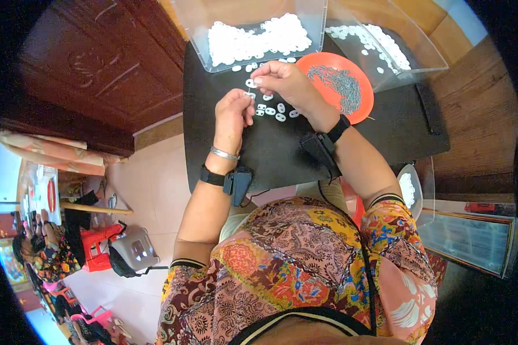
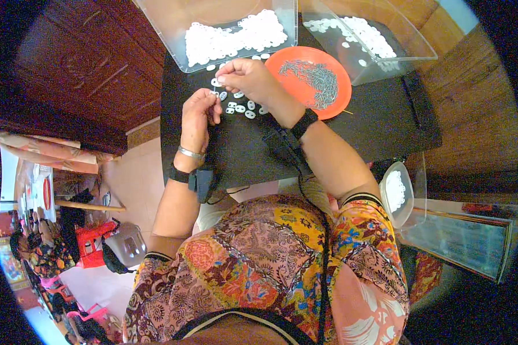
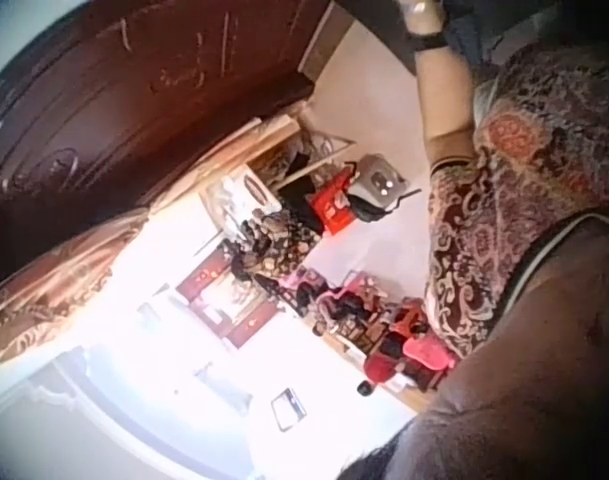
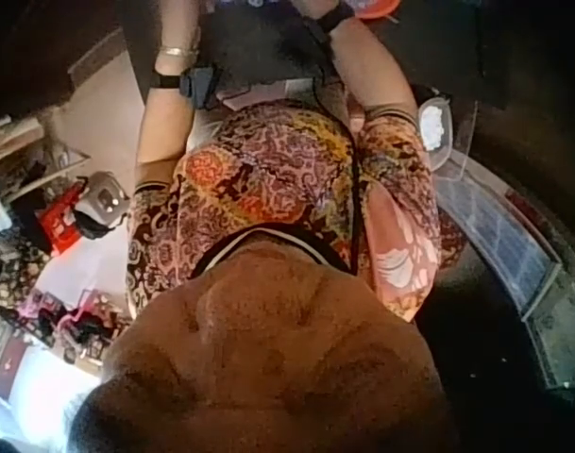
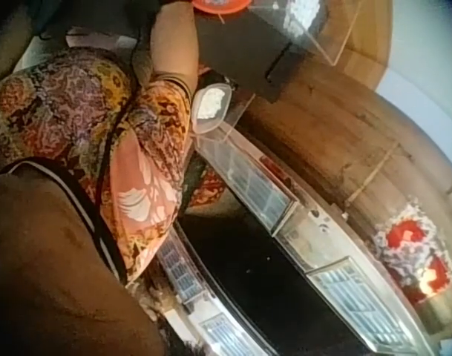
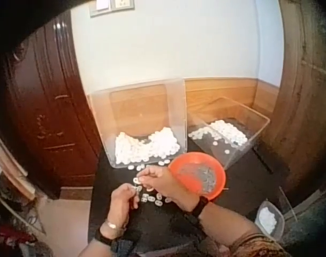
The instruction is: Assembling small metal parts into white plastic components manually.
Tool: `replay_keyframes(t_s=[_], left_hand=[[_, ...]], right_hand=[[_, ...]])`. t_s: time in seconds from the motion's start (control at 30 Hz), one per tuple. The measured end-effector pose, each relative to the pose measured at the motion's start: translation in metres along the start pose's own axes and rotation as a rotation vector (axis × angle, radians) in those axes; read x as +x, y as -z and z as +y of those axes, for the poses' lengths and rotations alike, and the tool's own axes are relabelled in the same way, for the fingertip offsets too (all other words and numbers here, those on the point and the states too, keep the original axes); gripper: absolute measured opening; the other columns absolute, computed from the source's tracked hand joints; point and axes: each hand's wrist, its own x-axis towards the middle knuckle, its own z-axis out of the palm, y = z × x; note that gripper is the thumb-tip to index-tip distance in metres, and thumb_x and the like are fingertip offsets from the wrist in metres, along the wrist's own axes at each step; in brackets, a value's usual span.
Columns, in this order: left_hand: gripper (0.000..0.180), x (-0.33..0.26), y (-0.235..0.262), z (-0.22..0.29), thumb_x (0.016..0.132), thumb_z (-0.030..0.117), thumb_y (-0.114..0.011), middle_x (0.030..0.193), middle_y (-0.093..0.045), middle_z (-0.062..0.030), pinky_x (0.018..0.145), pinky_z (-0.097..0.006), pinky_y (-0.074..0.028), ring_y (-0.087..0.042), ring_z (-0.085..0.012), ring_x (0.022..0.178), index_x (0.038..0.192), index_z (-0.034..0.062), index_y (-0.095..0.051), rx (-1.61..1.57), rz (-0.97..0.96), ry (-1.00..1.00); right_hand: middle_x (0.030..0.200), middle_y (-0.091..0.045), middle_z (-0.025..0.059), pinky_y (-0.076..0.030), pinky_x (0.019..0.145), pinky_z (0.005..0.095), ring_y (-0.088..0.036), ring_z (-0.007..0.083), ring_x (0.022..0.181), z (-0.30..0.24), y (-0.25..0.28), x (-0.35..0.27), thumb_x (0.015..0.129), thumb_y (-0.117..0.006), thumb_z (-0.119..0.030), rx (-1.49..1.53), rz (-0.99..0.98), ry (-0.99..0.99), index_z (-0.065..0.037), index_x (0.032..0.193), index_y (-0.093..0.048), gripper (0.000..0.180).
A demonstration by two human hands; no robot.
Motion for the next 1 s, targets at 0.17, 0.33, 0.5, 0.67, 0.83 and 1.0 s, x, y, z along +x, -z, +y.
replay_keyframes(t_s=[0.17,0.33,0.5,0.67,0.83,1.0], left_hand=[[0.015,0.001,0.000,-0.003,0.085,0.010,-0.048,0.059,-0.053,0.0009,0.042,-0.019,-0.029,-0.043,-0.0060,0.044,0.072,0.0074,-0.054,0.008,-0.010,-0.007],[0.015,0.002,0.000,-0.003,0.085,0.011,-0.048,0.059,-0.052,0.0009,0.042,-0.019,-0.031,-0.043,-0.0057,0.045,0.072,0.0066,-0.055,0.029,0.003,0.014],[0.016,0.003,0.001,-0.004,0.086,0.011,-0.048,0.059,-0.052,0.0008,0.043,-0.019,-0.032,-0.043,-0.0054,0.046,0.073,0.0058,-0.056,0.080,0.009,-0.002],[0.017,0.002,0.000,-0.003,0.086,0.011,-0.048,0.060,-0.052,0.0006,0.043,-0.019,-0.032,-0.043,-0.0053,0.046,0.073,0.0054,-0.056,0.055,0.030,-0.014],[0.021,0.002,0.003,-0.004,0.088,0.014,-0.047,0.058,-0.054,0.0002,0.042,-0.019,-0.031,-0.045,-0.0062,0.045,0.072,0.0058,-0.057,-0.004,0.013,-0.004],[0.025,0.003,0.006,-0.007,0.090,0.018,-0.044,0.059,-0.056,-0.0006,0.041,-0.018,-0.031,-0.047,-0.0065,0.045,0.072,0.0055,-0.057,-0.055,-0.002,-0.040]], right_hand=[[0.082,-0.061,-0.0005,-0.045,0.064,0.0190,-0.053,0.0050,0.069,0.000,0.000,0.000,0.085,-0.061,-0.013,-0.033,-0.009,-0.004,-0.001,0.098,-0.062,0.017],[0.083,-0.062,-0.0004,-0.045,0.067,0.0196,-0.054,0.0055,0.071,-0.003,0.001,-0.001,0.085,-0.061,-0.013,-0.116,-0.018,0.038,-0.002,0.097,-0.062,0.016],[0.084,-0.063,0.0004,-0.046,0.068,0.0205,-0.057,0.0064,0.075,-0.007,-0.003,-0.003,0.085,-0.061,-0.012,-0.202,-0.046,0.079,0.000,0.096,-0.062,0.016],[0.084,-0.062,0.0011,-0.047,0.069,0.0209,-0.058,0.0064,0.076,-0.007,-0.006,-0.004,0.082,-0.064,-0.009,-0.262,-0.086,0.094,0.001,0.097,-0.060,0.018],[0.079,-0.061,0.0024,-0.048,0.067,0.0219,-0.058,0.0075,0.073,-0.007,-0.010,-0.007,0.076,-0.069,-0.008,-0.326,-0.088,0.170,0.001,0.094,-0.060,0.022],[0.076,-0.062,0.0043,-0.049,0.066,0.0228,-0.058,0.0089,0.071,-0.011,-0.011,-0.008,0.072,-0.070,-0.007,-0.407,-0.065,0.207,0.001,0.092,-0.061,0.023]])
